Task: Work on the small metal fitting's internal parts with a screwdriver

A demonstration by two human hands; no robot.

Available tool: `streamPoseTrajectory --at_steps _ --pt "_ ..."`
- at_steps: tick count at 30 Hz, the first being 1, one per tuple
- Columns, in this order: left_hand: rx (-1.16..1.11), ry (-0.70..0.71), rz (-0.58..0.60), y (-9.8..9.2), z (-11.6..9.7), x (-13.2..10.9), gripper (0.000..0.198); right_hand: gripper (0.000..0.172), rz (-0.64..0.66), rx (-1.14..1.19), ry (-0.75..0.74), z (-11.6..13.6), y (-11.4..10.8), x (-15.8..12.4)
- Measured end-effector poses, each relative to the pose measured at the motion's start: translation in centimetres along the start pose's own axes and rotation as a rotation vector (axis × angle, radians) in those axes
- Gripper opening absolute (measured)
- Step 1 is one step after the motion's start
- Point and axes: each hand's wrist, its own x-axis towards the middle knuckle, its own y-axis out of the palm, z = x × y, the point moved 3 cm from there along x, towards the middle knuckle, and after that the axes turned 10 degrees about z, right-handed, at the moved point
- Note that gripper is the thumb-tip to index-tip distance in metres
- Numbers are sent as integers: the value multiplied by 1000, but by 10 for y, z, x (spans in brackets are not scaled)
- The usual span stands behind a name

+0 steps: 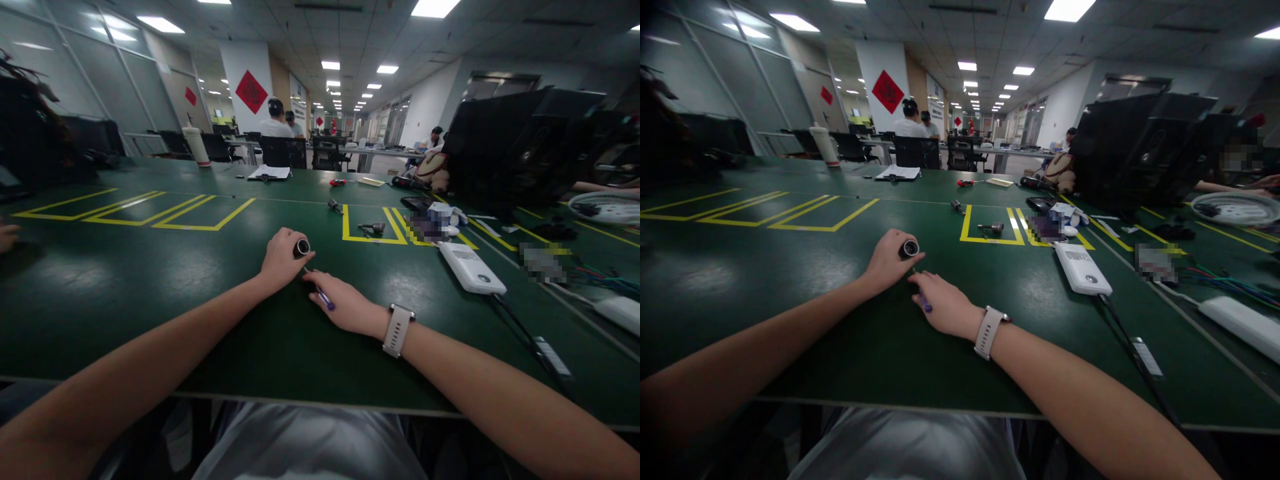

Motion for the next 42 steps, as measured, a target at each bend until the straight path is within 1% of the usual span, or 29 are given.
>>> streamPoseTrajectory --at_steps 3,7,10,12,14,15,17,20,22,24,27,30,34,39,42 --pt "39 31 -12 -4 -1 -3 24 30 101 -114 -151 12 3 -2" --pt "-56 2 24 -7 -2 -7 27 27 220 -223 -296 21 -5 -12" --pt "-152 -27 -8 -11 -4 -8 30 25 255 -256 -310 20 -13 -19" --pt "-285 -72 -4 -12 -4 -8 32 21 213 -180 -308 19 -19 -20" --pt "-471 -145 31 -12 -5 -8 34 17 115 -34 -272 17 -25 -20" --pt "-572 -180 51 -12 -6 -8 35 16 55 58 -223 15 -27 -20" --pt "-764 -233 84 -12 -9 -9 37 14 -46 294 -74 8 -32 -18" --pt "-1006 -330 136 -12 -16 -11 40 20 -129 706 113 -5 -33 -17" --pt "-1151 -421 164 -10 -20 -12 34 27 -160 863 159 -11 -33 -17" --pt "-1258 -488 167 -10 -24 -12 31 30 -172 894 176 -14 -32 -18" --pt "-1331 -527 147 -11 -28 -13 34 31 -152 869 185 -13 -31 -18" --pt "-1352 -545 140 -12 -29 -14 35 29 -123 846 199 -10 -30 -18" --pt "-1361 -562 158 -13 -29 -14 34 28 -98 807 216 -6 -30 -18" --pt "-1376 -563 163 -12 -30 -15 34 28 -133 661 268 0 -29 -18" --pt "-1383 -549 169 -11 -29 -15 33 28 -154 711 303 0 -27 -19"
